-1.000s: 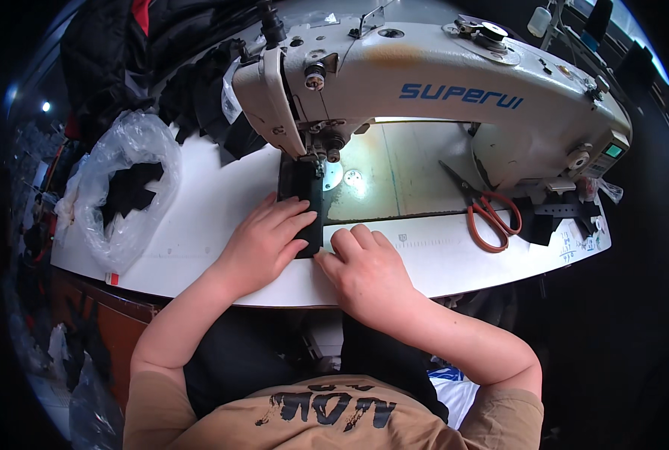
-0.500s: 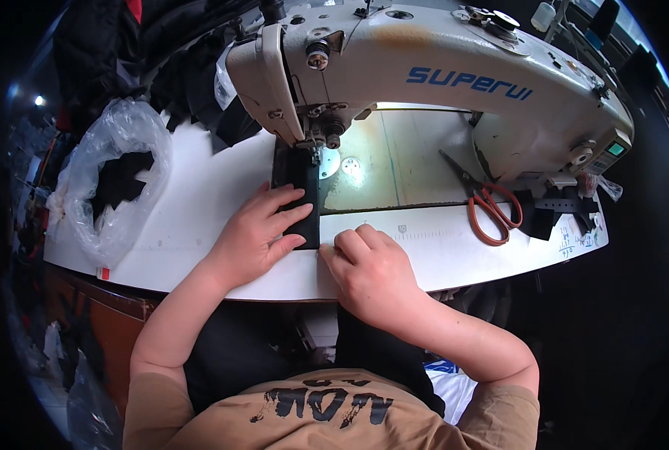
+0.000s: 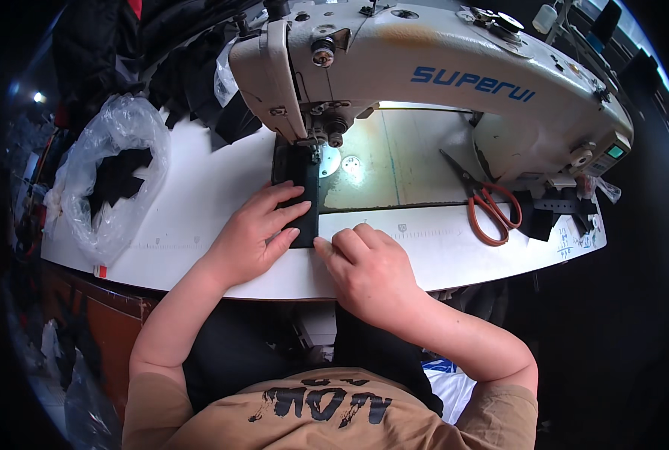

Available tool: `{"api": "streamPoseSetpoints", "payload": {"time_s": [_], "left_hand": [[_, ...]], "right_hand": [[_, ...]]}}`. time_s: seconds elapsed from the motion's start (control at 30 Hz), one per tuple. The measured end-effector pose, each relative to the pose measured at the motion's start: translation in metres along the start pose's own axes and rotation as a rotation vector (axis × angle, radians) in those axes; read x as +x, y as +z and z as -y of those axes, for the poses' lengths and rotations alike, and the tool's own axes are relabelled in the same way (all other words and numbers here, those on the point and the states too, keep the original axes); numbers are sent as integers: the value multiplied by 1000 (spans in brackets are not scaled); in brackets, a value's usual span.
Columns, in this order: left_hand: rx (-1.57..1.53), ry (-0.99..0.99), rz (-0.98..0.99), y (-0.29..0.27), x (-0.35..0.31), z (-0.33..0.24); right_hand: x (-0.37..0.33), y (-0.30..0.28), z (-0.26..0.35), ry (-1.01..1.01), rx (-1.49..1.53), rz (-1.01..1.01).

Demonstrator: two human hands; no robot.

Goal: Sewing pieces of black fabric together using an industrial sewing machine.

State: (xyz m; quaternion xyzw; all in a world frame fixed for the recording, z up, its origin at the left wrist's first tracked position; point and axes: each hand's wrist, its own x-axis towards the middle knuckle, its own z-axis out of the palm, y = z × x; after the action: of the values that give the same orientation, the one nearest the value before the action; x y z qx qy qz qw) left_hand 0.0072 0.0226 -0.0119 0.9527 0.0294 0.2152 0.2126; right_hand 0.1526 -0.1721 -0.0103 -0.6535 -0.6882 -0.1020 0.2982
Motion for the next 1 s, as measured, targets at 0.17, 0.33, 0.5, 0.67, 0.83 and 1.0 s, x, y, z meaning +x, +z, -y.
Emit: {"api": "streamPoseSetpoints", "payload": {"time_s": [0.17,0.33,0.5,0.67,0.83,1.0], "left_hand": [[-24,-29,3,1,-1,1],[-17,-25,6,1,0,1],[9,-18,-11,-2,2,-3],[56,0,57,-7,6,-2],[34,-21,97,-8,6,7],[12,-18,51,-2,5,11]], "right_hand": [[2,-3,0,-10,0,45],[3,-4,0,-8,-7,67],[4,-5,1,-21,-24,85],[6,-5,-1,-13,0,111],[4,-13,-2,98,60,99],[6,-10,-2,71,25,85]]}}
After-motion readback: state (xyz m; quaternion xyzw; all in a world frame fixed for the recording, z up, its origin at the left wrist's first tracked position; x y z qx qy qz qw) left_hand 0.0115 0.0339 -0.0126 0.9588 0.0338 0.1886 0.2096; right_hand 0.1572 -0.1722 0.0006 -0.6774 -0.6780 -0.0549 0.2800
